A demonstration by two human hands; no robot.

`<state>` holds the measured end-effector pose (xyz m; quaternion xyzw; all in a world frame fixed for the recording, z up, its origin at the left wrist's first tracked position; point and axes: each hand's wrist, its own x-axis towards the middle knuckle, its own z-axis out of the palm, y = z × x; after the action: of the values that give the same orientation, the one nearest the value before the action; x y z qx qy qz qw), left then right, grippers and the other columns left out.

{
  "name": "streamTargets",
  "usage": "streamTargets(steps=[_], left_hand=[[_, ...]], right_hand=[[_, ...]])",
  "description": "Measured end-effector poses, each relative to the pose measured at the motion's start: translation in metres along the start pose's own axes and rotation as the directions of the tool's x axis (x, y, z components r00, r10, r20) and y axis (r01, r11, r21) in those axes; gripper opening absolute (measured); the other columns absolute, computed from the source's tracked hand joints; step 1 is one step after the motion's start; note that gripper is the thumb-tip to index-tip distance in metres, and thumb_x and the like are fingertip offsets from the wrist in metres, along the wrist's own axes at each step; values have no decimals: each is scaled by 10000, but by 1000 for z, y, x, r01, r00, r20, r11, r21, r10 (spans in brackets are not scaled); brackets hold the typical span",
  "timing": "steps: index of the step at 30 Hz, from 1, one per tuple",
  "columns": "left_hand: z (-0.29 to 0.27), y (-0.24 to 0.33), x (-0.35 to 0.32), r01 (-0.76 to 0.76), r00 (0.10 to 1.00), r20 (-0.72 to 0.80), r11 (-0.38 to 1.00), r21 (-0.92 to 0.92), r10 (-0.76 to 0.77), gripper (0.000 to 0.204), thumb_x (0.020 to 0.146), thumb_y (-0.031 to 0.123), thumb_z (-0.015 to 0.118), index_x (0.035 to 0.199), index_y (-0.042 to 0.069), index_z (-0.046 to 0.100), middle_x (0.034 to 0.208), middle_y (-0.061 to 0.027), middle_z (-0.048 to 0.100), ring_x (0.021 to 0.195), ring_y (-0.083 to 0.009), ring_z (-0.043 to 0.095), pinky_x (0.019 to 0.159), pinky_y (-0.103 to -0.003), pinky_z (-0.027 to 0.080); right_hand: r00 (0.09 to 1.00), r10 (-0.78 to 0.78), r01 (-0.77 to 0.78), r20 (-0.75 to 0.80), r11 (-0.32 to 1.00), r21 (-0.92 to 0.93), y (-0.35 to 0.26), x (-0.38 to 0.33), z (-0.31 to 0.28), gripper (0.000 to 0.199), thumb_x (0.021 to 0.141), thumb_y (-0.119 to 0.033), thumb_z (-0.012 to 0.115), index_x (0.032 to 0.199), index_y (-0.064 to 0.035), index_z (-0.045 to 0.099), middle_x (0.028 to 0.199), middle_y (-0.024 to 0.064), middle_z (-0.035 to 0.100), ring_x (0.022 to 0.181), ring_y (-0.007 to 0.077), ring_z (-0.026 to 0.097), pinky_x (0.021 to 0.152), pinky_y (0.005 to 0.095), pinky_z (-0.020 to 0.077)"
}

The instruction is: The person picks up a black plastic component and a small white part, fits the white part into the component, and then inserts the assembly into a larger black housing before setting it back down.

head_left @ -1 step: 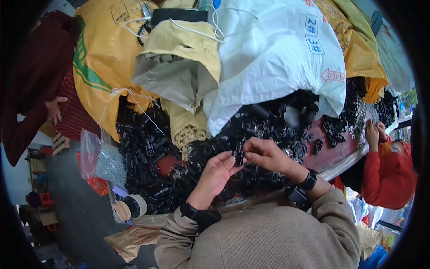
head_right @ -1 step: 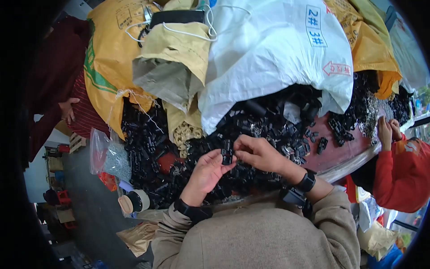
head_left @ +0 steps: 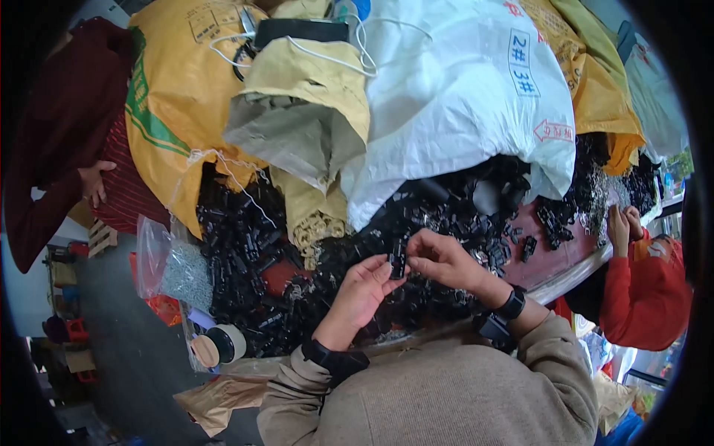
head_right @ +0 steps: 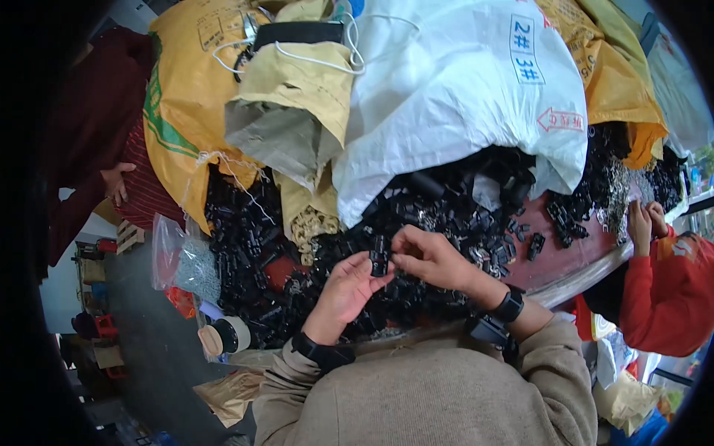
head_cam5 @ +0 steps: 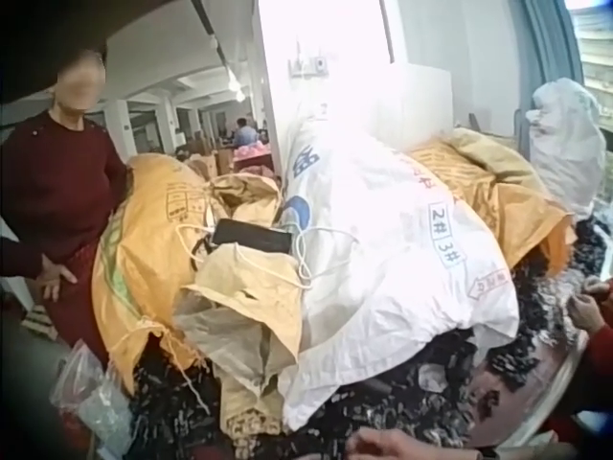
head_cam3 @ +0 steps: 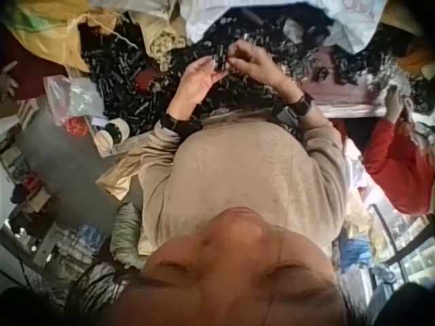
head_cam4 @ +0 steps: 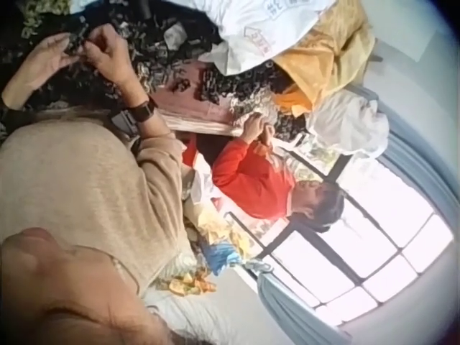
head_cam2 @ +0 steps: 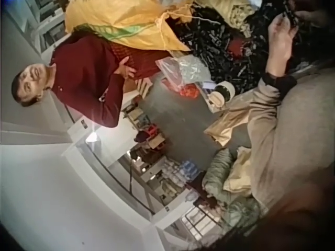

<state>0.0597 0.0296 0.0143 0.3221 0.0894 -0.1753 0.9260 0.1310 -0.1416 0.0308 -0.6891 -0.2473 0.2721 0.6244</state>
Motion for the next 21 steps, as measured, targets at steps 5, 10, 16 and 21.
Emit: streamTargets(steps=[5, 10, 16, 21], left_hand=[[-5, -9, -1, -1, 997, -70, 995, -101, -7, 213, 838, 101, 485, 1017, -12, 512, 961, -72, 572, 909, -154, 548, 853, -328, 423], [-9, -14, -1, -58, 993, -107, 997, -54, 52, 246, 841, 118, 476, 1029, -42, 482, 986, -134, 559, 946, -214, 540, 882, -371, 407], [-3, -8, 1, -54, 994, -93, 998, -12, 52, 249, 845, 112, 467, 1040, -42, 474, 999, -155, 555, 943, -236, 544, 863, -352, 426], [-4, -1, 0, -15, 998, -64, 999, -50, 12, 223, 838, 91, 482, 1036, -9, 499, 988, -116, 564, 891, -208, 569, 780, -291, 466]], right_hand=[[999, -16, 14, -37, 999, -51, -3, -8, 6, 101, 796, -96, 545, 800, -7, 497, 692, 26, 513, 614, 69, 473, 533, 203, 386], [996, -88, 77, -29, 958, -275, 0, -7, 7, 108, 805, -102, 530, 795, -6, 480, 663, 34, 489, 578, 84, 449, 512, 219, 369], [987, -139, 117, -83, 967, -228, 17, -10, 8, 84, 819, -81, 502, 788, -11, 470, 635, 14, 457, 575, 71, 418, 503, 214, 348], [987, -118, 85, -111, 960, -267, -2, -5, -5, 51, 817, -58, 481, 792, -17, 464, 687, 45, 472, 622, 111, 449, 549, 229, 372]])
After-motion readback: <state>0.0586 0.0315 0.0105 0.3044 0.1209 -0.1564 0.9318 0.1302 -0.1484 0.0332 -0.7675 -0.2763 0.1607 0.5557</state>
